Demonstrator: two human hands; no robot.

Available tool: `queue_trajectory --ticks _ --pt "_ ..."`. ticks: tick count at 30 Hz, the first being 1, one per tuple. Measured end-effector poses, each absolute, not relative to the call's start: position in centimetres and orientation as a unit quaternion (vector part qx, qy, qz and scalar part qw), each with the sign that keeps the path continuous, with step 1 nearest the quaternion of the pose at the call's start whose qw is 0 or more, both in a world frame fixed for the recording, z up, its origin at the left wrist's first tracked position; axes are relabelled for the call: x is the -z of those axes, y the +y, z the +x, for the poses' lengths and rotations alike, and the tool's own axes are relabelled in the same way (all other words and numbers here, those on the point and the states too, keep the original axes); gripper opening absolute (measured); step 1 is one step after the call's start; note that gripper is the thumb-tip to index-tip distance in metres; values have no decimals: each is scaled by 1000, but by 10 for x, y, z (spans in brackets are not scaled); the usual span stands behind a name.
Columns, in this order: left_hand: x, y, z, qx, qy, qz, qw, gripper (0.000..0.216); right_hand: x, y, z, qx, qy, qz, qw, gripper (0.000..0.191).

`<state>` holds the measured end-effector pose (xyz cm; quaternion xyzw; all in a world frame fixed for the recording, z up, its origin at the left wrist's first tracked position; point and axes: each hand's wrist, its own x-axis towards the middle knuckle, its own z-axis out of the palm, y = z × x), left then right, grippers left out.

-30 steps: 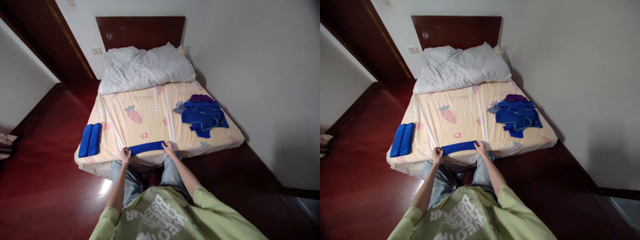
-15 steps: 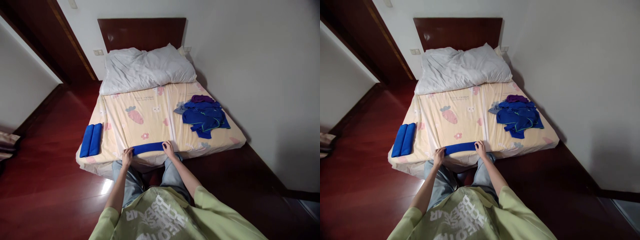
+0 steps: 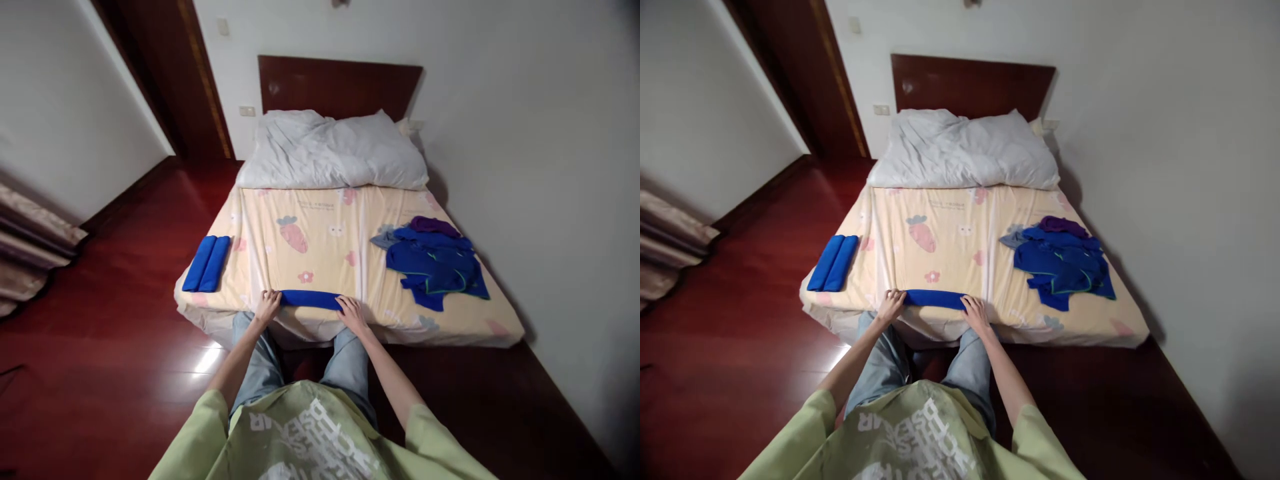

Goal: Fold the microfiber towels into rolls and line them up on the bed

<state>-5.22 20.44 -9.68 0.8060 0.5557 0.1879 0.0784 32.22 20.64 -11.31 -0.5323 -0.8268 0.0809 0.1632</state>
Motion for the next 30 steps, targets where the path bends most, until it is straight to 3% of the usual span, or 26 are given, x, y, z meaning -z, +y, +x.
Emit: queue_trajectory --ticks 9,16,21,30 --pt "84 194 -62 -176 538 823 47 31 92 239 327 -28 -865 -488 112 45" --pt "75 157 -92 -280 512 806 98 34 48 288 296 10 -896 -434 99 47" --pt "83 132 -131 -341 532 771 86 38 19 334 221 21 -921 -382 77 45" --pt "87 108 -218 -357 582 724 -92 34 -4 416 29 106 -962 -249 30 37"
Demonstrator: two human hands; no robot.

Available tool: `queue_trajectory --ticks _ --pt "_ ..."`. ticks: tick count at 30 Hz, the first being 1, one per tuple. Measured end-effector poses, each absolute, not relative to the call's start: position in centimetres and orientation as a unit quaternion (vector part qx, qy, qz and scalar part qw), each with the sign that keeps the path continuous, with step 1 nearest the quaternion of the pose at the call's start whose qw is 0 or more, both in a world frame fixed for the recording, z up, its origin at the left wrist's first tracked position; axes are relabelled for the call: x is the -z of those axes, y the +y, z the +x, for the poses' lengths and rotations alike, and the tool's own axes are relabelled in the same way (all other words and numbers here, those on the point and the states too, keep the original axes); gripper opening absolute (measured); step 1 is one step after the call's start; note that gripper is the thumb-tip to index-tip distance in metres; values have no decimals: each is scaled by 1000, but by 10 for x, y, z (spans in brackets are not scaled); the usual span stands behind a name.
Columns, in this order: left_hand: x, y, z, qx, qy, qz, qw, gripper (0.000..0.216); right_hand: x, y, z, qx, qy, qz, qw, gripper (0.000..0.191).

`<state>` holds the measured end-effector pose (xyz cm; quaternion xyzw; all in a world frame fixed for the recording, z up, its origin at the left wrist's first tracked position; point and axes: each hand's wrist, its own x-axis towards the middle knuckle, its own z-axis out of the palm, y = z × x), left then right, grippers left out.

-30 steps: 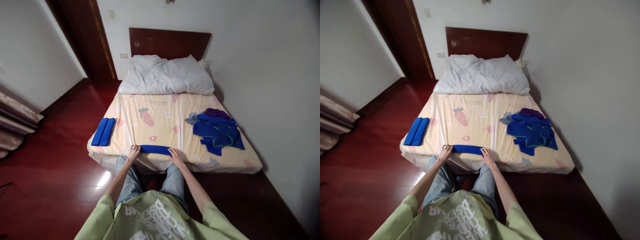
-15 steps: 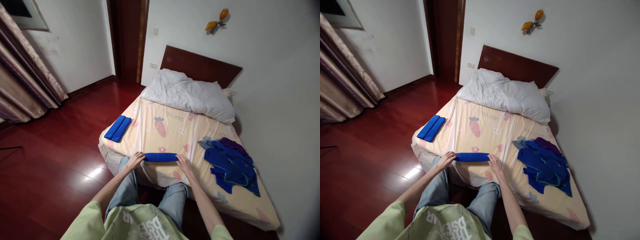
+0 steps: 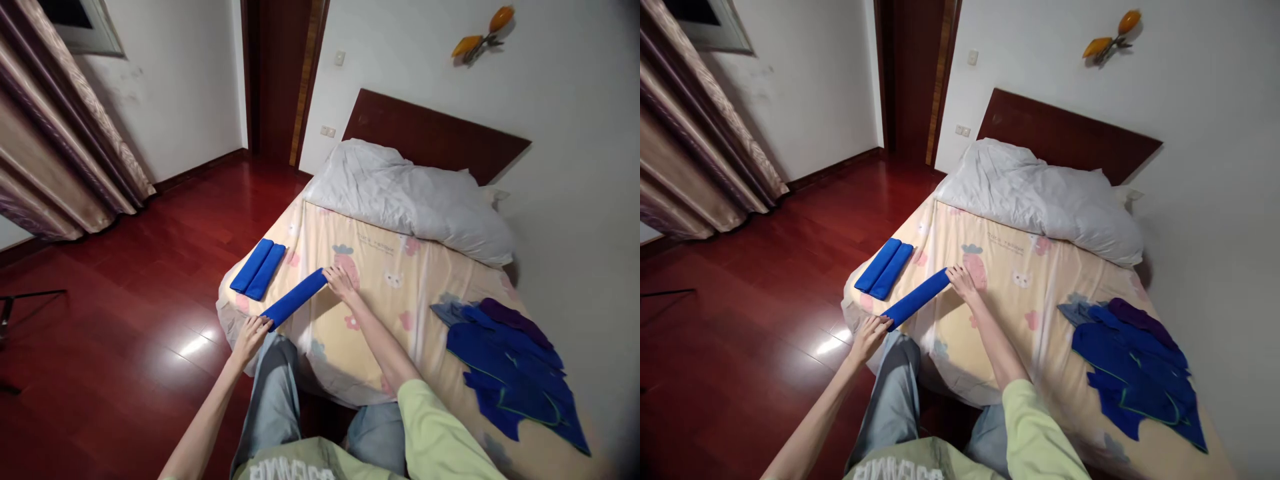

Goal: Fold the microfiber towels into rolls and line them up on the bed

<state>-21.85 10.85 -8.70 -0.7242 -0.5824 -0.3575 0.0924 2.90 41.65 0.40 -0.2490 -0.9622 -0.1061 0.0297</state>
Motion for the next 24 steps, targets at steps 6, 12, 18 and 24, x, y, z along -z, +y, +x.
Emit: queue_trajectory --ticks 6,12,18,24 --pt "94 125 -235 317 -603 -720 133 35 4 457 -63 147 -969 -199 24 33" --pt "128 152 -242 287 -641 -706 92 41 43 502 -117 149 -976 -152 39 29" --pt "161 173 -240 303 -652 -694 32 45 84 529 -146 109 -979 -170 40 28" --pt "173 174 -233 345 -662 -665 23 47 109 523 -149 34 -975 -214 42 34"
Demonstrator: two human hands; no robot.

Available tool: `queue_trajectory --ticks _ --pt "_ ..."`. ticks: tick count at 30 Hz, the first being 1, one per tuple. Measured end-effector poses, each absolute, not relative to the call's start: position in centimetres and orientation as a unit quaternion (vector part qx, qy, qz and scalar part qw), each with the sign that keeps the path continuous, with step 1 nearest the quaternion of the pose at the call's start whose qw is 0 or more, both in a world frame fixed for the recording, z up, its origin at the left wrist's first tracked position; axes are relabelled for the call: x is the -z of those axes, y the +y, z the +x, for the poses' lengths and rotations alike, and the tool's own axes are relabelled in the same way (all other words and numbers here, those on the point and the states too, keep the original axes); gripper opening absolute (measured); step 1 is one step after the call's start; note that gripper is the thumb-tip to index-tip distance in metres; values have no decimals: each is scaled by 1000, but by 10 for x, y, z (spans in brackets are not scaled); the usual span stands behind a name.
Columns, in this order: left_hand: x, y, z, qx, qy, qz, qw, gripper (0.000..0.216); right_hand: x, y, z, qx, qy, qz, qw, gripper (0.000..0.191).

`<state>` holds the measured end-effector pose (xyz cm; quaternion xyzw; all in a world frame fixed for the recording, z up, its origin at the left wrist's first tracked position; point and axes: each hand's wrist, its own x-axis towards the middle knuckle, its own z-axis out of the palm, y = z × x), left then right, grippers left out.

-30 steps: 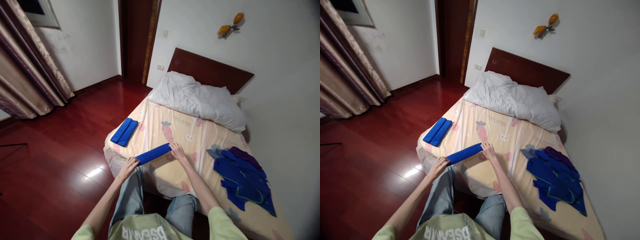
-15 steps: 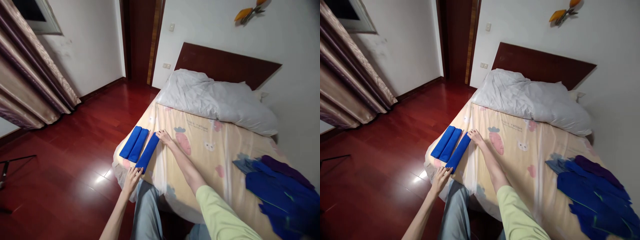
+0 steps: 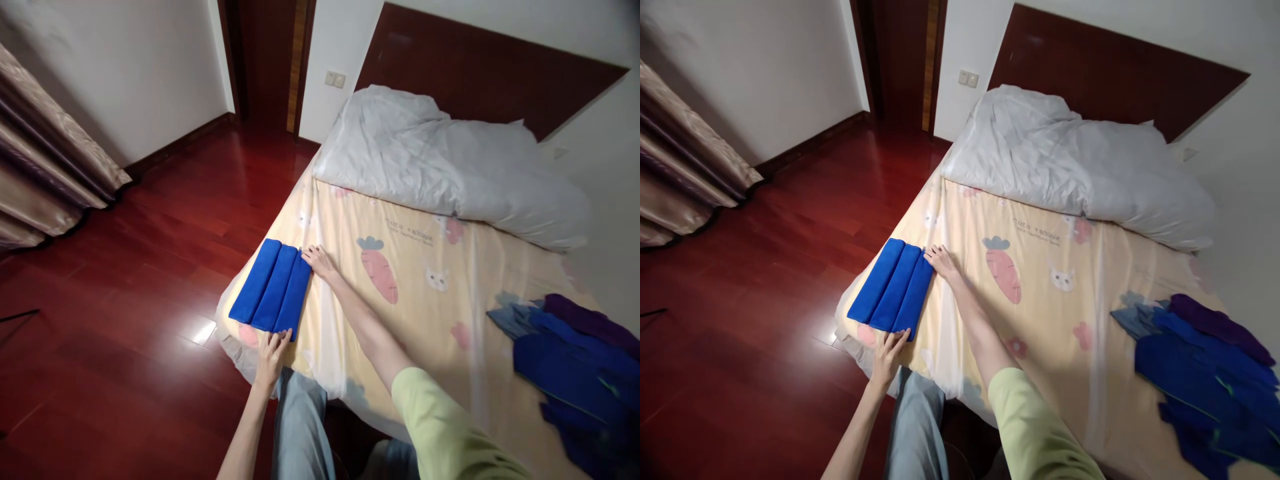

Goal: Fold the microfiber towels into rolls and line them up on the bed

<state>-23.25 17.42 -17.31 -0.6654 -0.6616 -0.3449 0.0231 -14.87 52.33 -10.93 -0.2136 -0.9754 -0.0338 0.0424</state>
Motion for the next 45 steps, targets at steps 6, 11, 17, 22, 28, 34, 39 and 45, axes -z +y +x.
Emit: queue_trajectory --ticks 6,11,17,22,28,34,39,45 --pt "167 179 -228 348 -684 -641 -3 54 109 496 -126 -82 -953 -279 87 61" --pt "149 168 -219 347 -685 -641 -11 65 107 393 -51 -126 -895 -394 169 66" --pt "153 75 -182 344 -632 -687 -99 66 125 213 118 -146 -778 -537 290 52" --pt "168 1 -158 325 -552 -748 -178 71 122 137 274 -93 -600 -717 342 41" --pt "143 30 -146 318 -579 -726 -192 50 113 146 385 -138 -290 -834 448 58" --pt "133 57 -105 245 -564 -746 -255 40 93 202 444 -156 -253 -800 521 52" --pt "136 54 -90 187 -595 -740 -253 36 93 246 486 -145 -255 -783 548 52" --pt "130 60 -89 161 -611 -741 -229 34 101 283 524 -135 -263 -790 537 49"
